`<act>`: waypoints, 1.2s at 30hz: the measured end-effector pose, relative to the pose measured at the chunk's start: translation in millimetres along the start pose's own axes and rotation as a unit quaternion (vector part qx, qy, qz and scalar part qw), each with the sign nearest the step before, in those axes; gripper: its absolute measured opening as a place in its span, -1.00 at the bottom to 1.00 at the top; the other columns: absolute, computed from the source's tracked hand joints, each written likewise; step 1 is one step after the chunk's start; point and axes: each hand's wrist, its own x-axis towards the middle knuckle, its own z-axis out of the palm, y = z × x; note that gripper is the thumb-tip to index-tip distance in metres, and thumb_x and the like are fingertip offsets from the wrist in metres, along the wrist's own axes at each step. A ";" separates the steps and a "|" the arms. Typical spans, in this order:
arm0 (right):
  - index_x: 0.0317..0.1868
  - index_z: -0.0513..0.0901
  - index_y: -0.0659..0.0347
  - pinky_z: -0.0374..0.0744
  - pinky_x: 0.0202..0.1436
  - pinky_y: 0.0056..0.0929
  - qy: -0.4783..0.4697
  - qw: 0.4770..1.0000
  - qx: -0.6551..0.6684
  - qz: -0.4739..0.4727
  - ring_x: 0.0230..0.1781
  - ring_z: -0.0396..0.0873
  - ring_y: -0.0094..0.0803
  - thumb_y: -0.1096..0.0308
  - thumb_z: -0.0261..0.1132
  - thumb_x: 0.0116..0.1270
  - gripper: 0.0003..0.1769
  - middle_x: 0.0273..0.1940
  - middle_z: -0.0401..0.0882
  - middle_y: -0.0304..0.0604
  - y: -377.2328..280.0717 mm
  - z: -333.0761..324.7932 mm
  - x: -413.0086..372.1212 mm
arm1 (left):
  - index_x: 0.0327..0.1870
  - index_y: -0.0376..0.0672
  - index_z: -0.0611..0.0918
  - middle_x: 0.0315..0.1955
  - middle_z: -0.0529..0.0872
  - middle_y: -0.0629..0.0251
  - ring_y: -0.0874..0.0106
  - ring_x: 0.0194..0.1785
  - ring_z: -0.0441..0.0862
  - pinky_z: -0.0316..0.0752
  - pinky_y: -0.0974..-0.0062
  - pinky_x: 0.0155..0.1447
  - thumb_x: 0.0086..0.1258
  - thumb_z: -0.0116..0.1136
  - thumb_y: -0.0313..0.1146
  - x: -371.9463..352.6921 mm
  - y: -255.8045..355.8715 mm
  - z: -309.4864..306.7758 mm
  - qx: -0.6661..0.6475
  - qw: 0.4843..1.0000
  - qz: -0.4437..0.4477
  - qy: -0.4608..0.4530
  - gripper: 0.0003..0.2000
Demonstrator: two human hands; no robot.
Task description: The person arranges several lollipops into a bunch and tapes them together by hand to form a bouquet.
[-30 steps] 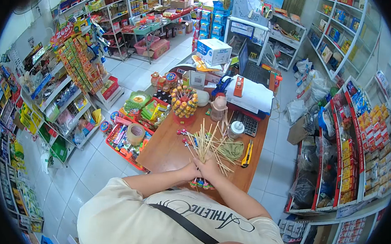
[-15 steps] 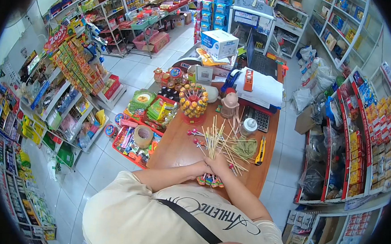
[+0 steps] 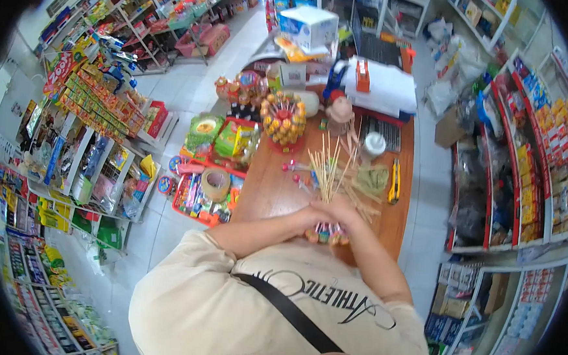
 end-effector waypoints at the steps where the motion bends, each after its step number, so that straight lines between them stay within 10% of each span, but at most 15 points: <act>1: -0.09 0.57 0.22 0.53 -0.21 -0.38 -0.009 0.999 0.027 -0.035 -0.31 0.55 -0.44 0.24 0.39 0.05 -0.59 -0.34 0.60 -0.17 -0.3 -0.3 0.9 | -0.21 -0.18 0.60 -0.39 0.70 0.21 0.41 -0.42 0.67 0.54 0.44 -0.53 0.13 0.19 -0.31 -5.0 8.0 3.9 -0.001 0.997 -0.070 0.035 -0.77; 12: 0.10 0.48 0.20 0.44 0.05 -0.46 -0.090 0.958 0.231 0.146 -0.01 0.46 -0.49 0.05 -0.01 0.43 -0.55 -0.01 0.53 -0.15 -36.9 -34.3 22.7 | -0.08 -0.25 0.47 -0.19 0.63 0.05 0.25 -0.18 0.65 0.61 0.32 -0.10 0.19 0.17 -0.41 6.5 18.5 -6.7 -0.189 0.981 0.037 0.034 -0.71; 17: 0.12 0.46 0.22 0.38 0.16 -0.41 0.027 0.975 0.152 -0.157 0.11 0.41 -0.42 0.11 -0.09 0.46 -0.57 0.05 0.49 -0.15 -49.3 -69.0 14.6 | -0.02 -0.25 0.44 -0.07 0.57 0.06 0.18 -0.04 0.58 0.54 0.21 0.02 0.29 0.10 -0.24 -9.6 40.9 -13.8 -0.369 0.924 0.092 0.034 -0.66; 23: 0.13 0.49 0.13 0.36 0.19 -0.34 0.108 0.870 -0.055 -0.478 0.10 0.44 -0.27 0.29 0.20 0.26 -0.59 0.09 0.48 -0.15 -106.8 -50.6 -24.7 | 0.16 -0.21 0.39 0.08 0.48 0.05 0.10 0.17 0.42 0.35 0.14 0.23 0.32 -0.06 0.01 -38.5 103.6 9.8 -0.406 0.867 0.276 -0.086 -0.48; 27: 0.13 0.51 0.04 0.35 0.20 -0.28 0.119 0.784 -0.162 -0.587 0.07 0.45 -0.15 0.34 0.25 0.19 -0.56 0.07 0.49 -0.10 -135.4 -29.6 -28.1 | 0.16 -0.06 0.43 0.10 0.49 0.23 0.25 0.17 0.44 0.37 0.20 0.21 0.32 -0.10 0.03 -48.3 112.4 16.7 -0.423 0.861 0.280 -0.040 -0.52; 36: -0.10 0.63 0.19 0.46 0.02 -0.32 0.093 0.813 -0.104 -0.565 -0.08 0.56 -0.25 0.42 0.23 0.18 -0.74 -0.16 0.63 -0.17 -144.6 -26.2 -23.8 | -0.08 -0.06 0.53 -0.06 0.60 0.36 0.46 0.02 0.54 0.44 0.37 0.15 0.34 -0.07 -0.08 -38.3 107.3 20.8 -0.514 0.832 0.197 -0.072 -0.70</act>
